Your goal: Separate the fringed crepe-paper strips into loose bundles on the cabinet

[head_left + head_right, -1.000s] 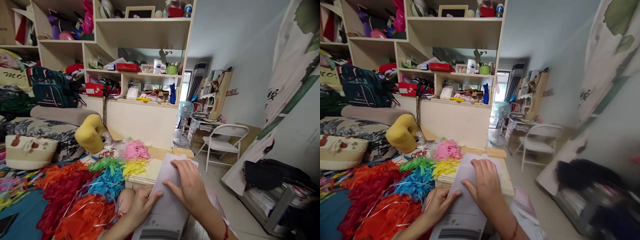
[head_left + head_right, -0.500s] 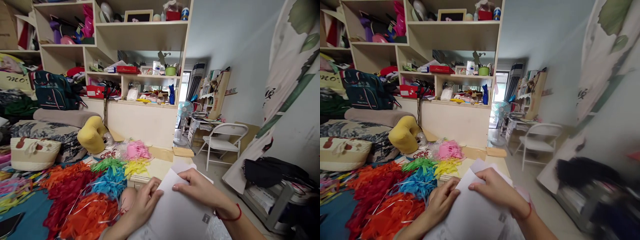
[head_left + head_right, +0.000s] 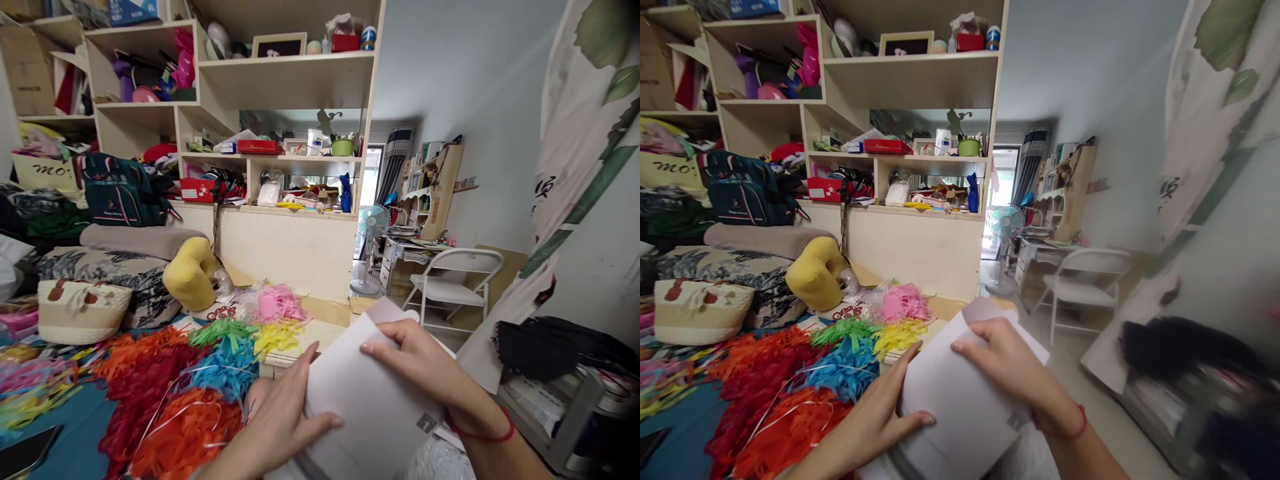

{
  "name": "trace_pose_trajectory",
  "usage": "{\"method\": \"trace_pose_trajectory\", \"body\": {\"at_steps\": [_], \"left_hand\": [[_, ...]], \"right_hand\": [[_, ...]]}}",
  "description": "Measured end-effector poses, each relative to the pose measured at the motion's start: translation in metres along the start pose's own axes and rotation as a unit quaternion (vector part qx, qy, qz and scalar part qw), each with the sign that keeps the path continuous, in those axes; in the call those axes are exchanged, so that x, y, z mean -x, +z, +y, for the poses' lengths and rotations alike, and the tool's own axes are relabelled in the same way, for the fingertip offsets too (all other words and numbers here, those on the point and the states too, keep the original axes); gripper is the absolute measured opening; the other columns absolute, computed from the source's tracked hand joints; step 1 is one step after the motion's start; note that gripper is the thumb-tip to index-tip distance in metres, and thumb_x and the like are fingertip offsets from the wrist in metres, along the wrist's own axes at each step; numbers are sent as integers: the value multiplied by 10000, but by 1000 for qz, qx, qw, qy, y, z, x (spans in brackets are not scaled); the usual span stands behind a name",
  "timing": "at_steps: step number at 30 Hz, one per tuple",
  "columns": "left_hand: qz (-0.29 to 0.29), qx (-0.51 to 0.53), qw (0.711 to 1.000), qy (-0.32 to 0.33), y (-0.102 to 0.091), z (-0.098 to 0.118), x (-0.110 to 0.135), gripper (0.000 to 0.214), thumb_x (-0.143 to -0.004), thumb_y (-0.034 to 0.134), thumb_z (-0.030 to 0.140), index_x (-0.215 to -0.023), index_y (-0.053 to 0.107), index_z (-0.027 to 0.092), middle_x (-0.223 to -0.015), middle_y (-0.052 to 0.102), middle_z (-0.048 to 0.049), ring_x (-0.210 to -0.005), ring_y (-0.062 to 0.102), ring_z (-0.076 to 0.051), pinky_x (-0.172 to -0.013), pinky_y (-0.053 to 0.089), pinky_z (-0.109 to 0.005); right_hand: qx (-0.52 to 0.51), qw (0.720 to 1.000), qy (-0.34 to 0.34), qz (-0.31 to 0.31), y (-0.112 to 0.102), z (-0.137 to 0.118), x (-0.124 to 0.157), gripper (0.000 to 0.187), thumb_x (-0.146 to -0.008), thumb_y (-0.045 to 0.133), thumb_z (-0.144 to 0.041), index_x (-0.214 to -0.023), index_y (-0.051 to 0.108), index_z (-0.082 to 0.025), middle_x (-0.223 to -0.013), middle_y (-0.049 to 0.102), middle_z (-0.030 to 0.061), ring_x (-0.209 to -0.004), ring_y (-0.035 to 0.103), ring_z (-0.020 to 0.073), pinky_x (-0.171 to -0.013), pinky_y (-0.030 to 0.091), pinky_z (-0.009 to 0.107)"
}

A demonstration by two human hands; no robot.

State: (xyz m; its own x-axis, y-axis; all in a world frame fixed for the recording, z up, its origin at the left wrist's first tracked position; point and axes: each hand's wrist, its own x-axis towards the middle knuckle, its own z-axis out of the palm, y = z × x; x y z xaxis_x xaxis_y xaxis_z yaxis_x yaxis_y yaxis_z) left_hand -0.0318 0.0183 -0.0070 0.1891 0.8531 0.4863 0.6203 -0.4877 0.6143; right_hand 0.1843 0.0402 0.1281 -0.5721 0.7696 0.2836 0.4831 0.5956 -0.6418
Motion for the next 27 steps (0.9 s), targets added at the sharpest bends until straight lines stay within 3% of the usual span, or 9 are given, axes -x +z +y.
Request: {"method": "trace_pose_trajectory", "body": {"at_steps": [3,6,8,11,14,18,22,25,27], "left_hand": [[23,39,999,-24,6,-12,7,659,-738,637,599,-1235,589,169,-1079,691,-131,-987,623,-317,-866,489,-395],[33,146,989,7,8,-17,16,712,-779,407,751,-1010,712,150,-837,712,-95,-788,639,-266,-733,514,-340],[32,151,988,11,6,-16,17,724,-831,324,727,-1019,712,145,-900,711,-112,-846,638,-275,-769,510,-357],[58,33,998,-6,3,-10,7,614,-860,481,579,-1281,548,137,-1231,614,-175,-1108,570,-334,-935,444,-450],[104,-49,993,21,3,1,-7,782,-814,594,512,-1418,344,82,-1416,435,-231,-1296,405,-369,-1050,329,-505],[52,31,998,31,3,19,-15,586,-840,595,455,-1342,455,188,-1280,587,-139,-1124,560,-287,-920,462,-363],[23,182,983,12,4,26,-19,318,-849,599,381,-1096,650,186,-1005,702,-60,-925,613,-235,-824,475,-297],[56,310,948,-38,4,16,-24,311,-792,642,411,-906,696,126,-825,705,-54,-765,610,-214,-672,481,-262],[100,344,931,-63,3,7,-25,373,-799,609,465,-888,680,110,-782,690,-55,-720,594,-203,-611,463,-250]], "right_hand": [[-56,998,34,9,-9,4,0,349,-845,551,-418,-699,659,-120,-653,638,28,-559,555,139,-474,390,213],[-105,994,29,-1,-13,9,-5,337,-795,600,-435,-686,678,-125,-612,646,27,-519,561,145,-456,395,222],[-108,994,23,2,-13,12,-10,334,-782,605,-437,-676,682,-130,-604,657,32,-513,570,157,-451,395,230],[-61,998,13,17,-9,10,-16,342,-807,581,-429,-675,680,-129,-631,668,39,-546,581,172,-454,389,232],[13,999,-34,32,-3,0,-16,346,-833,551,-404,-645,659,-133,-616,631,22,-559,538,155,-464,364,228],[108,988,-88,60,1,-15,-17,390,-855,522,-378,-531,533,-161,-530,506,-20,-519,438,116,-465,310,230],[199,972,-117,50,0,-26,-18,357,-881,523,-343,-568,558,-175,-562,572,-13,-536,507,134,-512,358,248],[232,934,-186,197,4,-19,-11,177,-840,609,-342,-915,676,-197,-869,701,49,-788,630,222,-758,466,334],[185,884,-211,374,12,-3,-4,528,-782,686,-385,-1258,537,-211,-1240,596,108,-1119,549,293,-980,390,430]]}}
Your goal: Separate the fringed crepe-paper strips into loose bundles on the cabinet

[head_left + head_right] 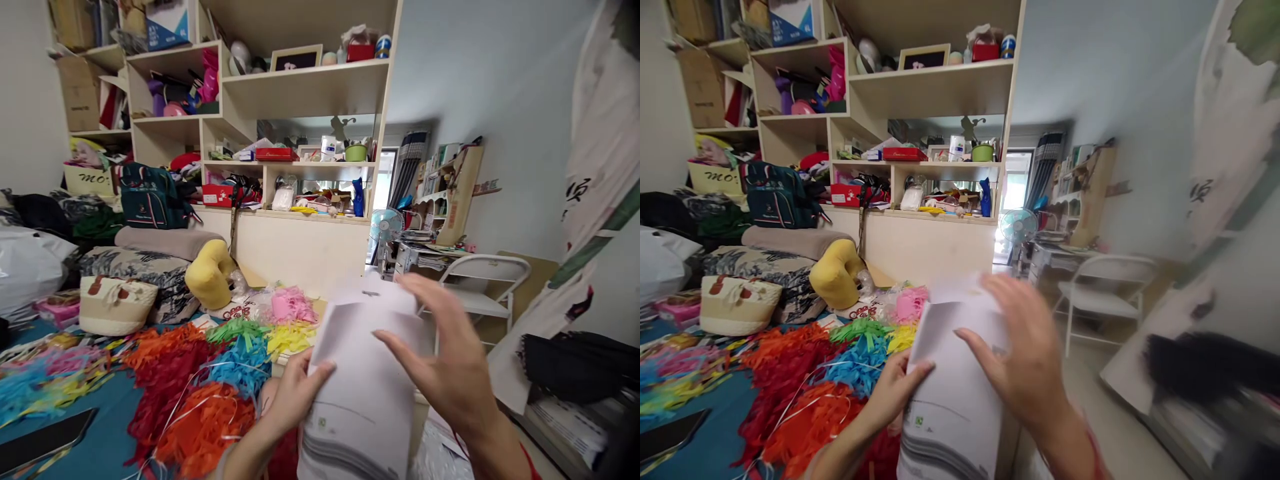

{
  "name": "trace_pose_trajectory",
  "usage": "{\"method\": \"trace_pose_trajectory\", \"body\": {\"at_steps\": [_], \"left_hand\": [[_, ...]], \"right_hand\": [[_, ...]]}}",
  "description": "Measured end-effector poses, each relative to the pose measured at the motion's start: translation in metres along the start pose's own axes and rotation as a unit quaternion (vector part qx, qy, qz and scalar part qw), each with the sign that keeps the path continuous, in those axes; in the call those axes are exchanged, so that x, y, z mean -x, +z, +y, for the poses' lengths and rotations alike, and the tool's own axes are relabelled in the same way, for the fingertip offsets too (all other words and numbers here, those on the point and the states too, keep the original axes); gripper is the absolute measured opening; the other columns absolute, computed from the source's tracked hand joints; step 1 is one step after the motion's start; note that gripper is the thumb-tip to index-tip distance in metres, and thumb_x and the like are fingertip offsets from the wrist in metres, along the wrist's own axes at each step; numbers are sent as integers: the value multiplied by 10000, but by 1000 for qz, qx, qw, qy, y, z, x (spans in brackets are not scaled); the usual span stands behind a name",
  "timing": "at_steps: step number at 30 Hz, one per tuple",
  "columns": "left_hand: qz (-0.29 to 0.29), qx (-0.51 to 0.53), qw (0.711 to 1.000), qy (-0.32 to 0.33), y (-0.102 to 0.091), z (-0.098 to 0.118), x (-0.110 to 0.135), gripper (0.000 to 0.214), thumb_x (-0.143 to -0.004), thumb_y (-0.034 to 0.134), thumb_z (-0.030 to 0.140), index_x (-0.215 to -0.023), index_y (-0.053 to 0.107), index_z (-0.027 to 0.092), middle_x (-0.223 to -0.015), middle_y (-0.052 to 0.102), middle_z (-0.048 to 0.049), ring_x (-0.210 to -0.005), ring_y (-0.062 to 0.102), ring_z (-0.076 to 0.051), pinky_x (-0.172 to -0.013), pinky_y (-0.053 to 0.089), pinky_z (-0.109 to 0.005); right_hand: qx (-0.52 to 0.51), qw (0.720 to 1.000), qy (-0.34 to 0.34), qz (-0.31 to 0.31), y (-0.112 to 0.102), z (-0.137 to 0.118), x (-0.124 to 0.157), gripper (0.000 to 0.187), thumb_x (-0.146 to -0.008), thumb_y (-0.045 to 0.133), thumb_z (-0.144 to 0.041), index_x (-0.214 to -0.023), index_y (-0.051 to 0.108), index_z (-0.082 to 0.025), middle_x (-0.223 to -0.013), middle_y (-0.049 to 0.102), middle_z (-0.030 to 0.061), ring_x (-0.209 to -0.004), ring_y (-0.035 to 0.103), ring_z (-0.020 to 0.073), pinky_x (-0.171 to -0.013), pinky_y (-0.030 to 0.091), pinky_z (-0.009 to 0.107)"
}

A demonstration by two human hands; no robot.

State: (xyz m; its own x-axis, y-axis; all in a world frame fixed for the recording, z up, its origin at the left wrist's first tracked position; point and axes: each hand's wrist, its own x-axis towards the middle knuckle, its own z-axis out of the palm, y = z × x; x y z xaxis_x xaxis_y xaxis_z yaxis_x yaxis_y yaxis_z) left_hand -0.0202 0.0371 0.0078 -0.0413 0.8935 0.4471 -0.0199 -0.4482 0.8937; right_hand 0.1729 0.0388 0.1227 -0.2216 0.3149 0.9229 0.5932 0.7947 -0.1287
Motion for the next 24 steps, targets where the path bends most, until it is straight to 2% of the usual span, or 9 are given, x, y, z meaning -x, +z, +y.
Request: {"method": "trace_pose_trajectory", "body": {"at_steps": [2,3,5,7,9,10,16,21,24], "left_hand": [[25,11,1000,3,-5,-5,1,428,-833,546,509,-925,663,107,-767,678,-54,-703,581,-193,-597,450,-247],[28,22,999,2,-6,-8,3,449,-838,534,526,-937,659,106,-757,672,-54,-690,575,-188,-592,446,-248],[18,50,999,-5,-6,-12,7,486,-828,537,561,-943,658,105,-737,661,-53,-665,562,-181,-580,444,-251],[2,63,998,-14,-6,-18,10,521,-804,547,602,-877,666,101,-675,634,-43,-621,536,-168,-554,434,-247],[3,53,998,-20,-8,-20,9,573,-774,543,656,-764,661,96,-582,580,-23,-562,489,-149,-511,409,-235],[11,46,999,-19,-10,-20,8,603,-756,534,688,-720,653,98,-557,556,-15,-545,465,-140,-498,395,-229],[75,27,994,72,-23,8,-5,501,-743,618,621,-650,630,129,-639,550,-5,-647,452,-134,-610,391,-208],[37,65,997,21,-16,14,3,565,-764,570,644,-593,625,108,-513,514,-6,-504,430,-115,-466,347,-197],[63,89,994,31,-17,16,2,511,-755,614,607,-611,636,117,-519,541,-2,-511,458,-120,-488,382,-203]], "right_hand": [[-88,989,86,81,8,12,20,824,-753,694,-493,-1430,316,-216,-1443,405,132,-1296,405,309,-1047,342,461],[-172,973,146,53,13,19,29,856,-766,647,-566,-1450,271,-213,-1457,389,140,-1298,413,305,-1021,384,451],[-344,899,267,-52,26,30,44,787,-779,544,-677,-1372,403,-178,-1340,530,172,-1159,557,310,-874,502,415],[-449,809,361,-116,38,37,51,663,-756,564,-687,-1136,590,-145,-1089,686,171,-901,676,298,-697,548,370],[-490,757,415,-124,46,38,53,535,-730,649,-618,-960,641,-135,-890,733,135,-709,689,264,-593,535,331],[-493,749,425,-120,49,38,54,494,-720,682,-581,-923,649,-131,-828,736,119,-661,682,250,-574,527,318],[-356,825,430,-84,58,38,65,486,-668,737,-560,-833,685,-107,-785,725,113,-652,649,246,-543,507,304],[-446,801,390,-86,54,38,78,672,-669,579,-764,-778,695,-112,-662,697,118,-549,622,238,-483,477,306],[-388,828,397,-74,51,33,78,621,-675,598,-741,-688,680,-126,-600,669,94,-531,601,231,-483,466,301]]}}
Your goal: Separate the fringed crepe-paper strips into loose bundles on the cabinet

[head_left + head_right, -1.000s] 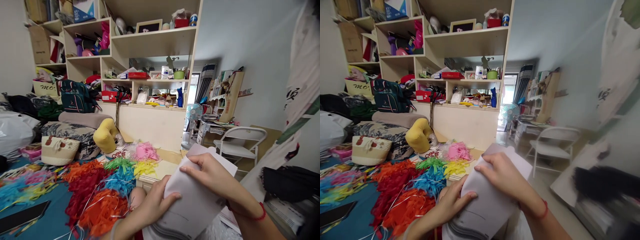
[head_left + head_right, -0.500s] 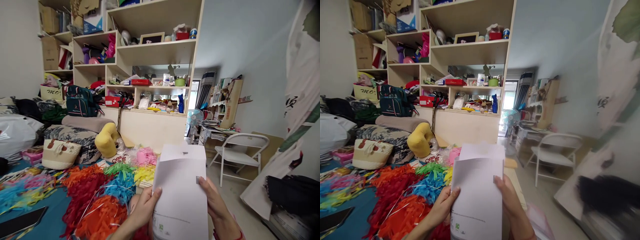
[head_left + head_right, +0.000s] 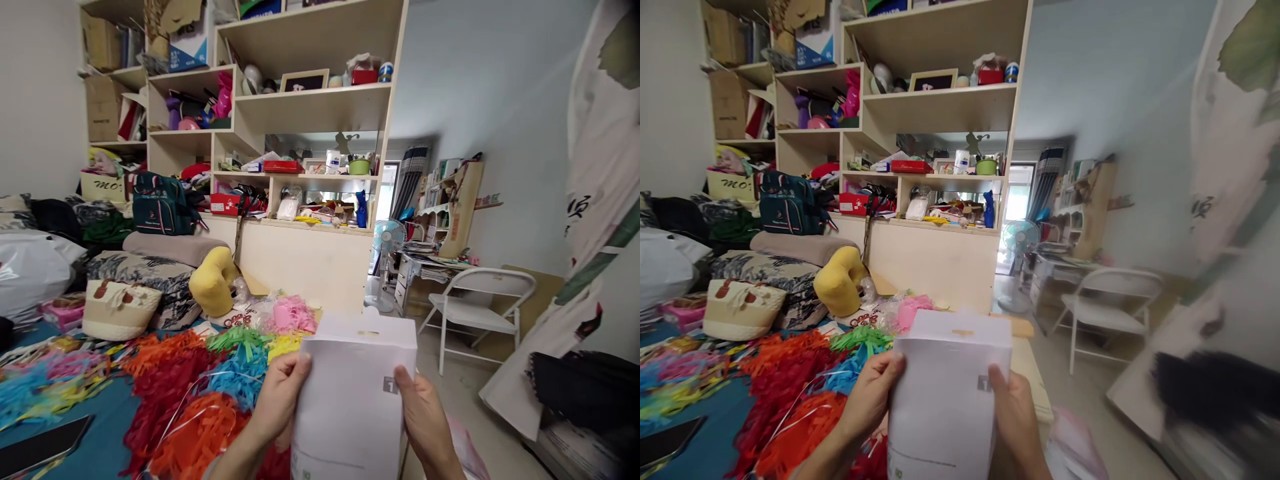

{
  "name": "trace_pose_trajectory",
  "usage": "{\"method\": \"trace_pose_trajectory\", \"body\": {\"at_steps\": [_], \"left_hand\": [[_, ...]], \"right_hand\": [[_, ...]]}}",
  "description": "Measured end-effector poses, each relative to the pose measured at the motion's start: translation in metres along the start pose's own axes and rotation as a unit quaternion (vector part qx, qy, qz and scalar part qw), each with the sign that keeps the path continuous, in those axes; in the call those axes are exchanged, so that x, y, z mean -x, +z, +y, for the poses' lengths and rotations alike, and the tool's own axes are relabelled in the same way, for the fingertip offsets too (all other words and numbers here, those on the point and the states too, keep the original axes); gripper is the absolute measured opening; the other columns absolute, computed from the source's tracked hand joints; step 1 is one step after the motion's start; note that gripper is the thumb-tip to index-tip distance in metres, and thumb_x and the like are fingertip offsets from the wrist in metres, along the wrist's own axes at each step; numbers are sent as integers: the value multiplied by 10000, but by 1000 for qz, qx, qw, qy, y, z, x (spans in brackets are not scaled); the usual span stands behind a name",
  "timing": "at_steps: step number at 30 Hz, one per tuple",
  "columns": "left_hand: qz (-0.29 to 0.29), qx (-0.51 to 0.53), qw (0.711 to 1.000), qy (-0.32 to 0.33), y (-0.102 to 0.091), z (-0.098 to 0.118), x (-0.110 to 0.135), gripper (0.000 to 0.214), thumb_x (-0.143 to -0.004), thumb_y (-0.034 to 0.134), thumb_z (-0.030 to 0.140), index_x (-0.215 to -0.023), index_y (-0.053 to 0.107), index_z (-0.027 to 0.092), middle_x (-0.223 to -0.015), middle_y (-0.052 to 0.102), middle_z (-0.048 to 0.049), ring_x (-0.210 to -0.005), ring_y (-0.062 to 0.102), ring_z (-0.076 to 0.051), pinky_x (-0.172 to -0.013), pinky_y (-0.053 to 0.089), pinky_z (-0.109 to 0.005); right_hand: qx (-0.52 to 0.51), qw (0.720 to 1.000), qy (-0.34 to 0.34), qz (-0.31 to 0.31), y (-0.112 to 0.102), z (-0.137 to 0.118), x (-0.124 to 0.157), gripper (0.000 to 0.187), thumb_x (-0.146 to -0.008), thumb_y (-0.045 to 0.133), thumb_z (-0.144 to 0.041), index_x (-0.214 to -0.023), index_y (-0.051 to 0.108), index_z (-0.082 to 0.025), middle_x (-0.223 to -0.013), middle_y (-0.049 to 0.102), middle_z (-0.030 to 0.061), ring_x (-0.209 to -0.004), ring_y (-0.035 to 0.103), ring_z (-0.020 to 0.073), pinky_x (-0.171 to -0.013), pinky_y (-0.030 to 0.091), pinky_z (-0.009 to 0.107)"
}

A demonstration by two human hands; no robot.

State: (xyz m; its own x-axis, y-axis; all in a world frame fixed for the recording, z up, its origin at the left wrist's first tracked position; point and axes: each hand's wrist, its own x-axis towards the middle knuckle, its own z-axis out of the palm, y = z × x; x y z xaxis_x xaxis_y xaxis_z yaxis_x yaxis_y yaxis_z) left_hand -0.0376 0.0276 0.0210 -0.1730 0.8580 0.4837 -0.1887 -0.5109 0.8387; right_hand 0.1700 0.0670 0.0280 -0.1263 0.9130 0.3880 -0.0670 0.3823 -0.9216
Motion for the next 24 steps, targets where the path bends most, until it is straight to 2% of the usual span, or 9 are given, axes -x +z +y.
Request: {"method": "trace_pose_trajectory", "body": {"at_steps": [2,3,5,8,11,14,18,22,24], "left_hand": [[60,-7,997,52,-3,4,-8,462,-753,653,556,-593,623,124,-534,546,11,-516,446,-105,-503,375,-189],[84,-8,994,69,-4,6,-13,447,-759,659,539,-591,619,126,-539,548,17,-517,443,-99,-504,369,-181],[96,5,993,69,-7,7,-24,438,-784,629,543,-639,638,130,-555,570,21,-520,464,-98,-505,374,-177],[69,32,996,48,-10,2,-34,435,-824,568,557,-849,686,139,-644,653,-3,-562,551,-123,-560,436,-205],[5,38,999,12,-10,-9,-32,437,-771,661,508,-994,681,133,-745,708,-46,-632,612,-156,-605,471,-235],[-19,37,999,-15,-7,-18,-26,414,-762,695,455,-984,686,106,-774,721,-72,-670,631,-177,-600,475,-241],[33,46,998,-11,-5,-27,-21,432,-859,552,505,-1002,672,116,-743,710,-50,-637,620,-166,-581,467,-241],[14,32,999,-34,-7,-43,-10,440,-780,643,525,-783,702,89,-633,666,-39,-568,558,-149,-532,433,-228],[30,20,999,-33,-9,-50,-3,442,-792,628,529,-727,693,96,-609,644,-23,-568,529,-135,-539,415,-214]], "right_hand": [[55,998,-9,15,3,-3,2,602,-672,611,-729,-633,656,-130,-585,651,82,-540,577,220,-478,446,286],[63,998,-11,2,4,-4,4,619,-678,589,-743,-639,654,-128,-599,651,81,-552,570,214,-479,436,278],[54,997,2,-48,6,-6,6,653,-698,543,-763,-697,667,-121,-649,659,80,-576,565,201,-489,427,263],[63,994,29,-85,4,-8,8,620,-742,541,-720,-713,669,-114,-655,648,64,-577,553,184,-507,431,258],[66,997,16,-22,-1,-10,8,593,-775,529,-690,-708,657,-115,-646,639,61,-595,558,197,-533,445,279],[51,999,16,-9,-4,-6,9,587,-775,544,-677,-844,685,-112,-751,687,86,-692,607,241,-614,485,320],[77,994,42,-66,-6,11,12,566,-781,557,-651,-841,717,-111,-796,718,101,-762,635,282,-673,515,364],[60,998,32,13,-10,26,9,550,-796,551,-634,-899,724,-123,-886,735,110,-861,654,308,-748,530,374],[48,997,48,20,-8,34,12,573,-754,585,-651,-928,727,-124,-916,740,122,-895,657,325,-774,536,393]]}}
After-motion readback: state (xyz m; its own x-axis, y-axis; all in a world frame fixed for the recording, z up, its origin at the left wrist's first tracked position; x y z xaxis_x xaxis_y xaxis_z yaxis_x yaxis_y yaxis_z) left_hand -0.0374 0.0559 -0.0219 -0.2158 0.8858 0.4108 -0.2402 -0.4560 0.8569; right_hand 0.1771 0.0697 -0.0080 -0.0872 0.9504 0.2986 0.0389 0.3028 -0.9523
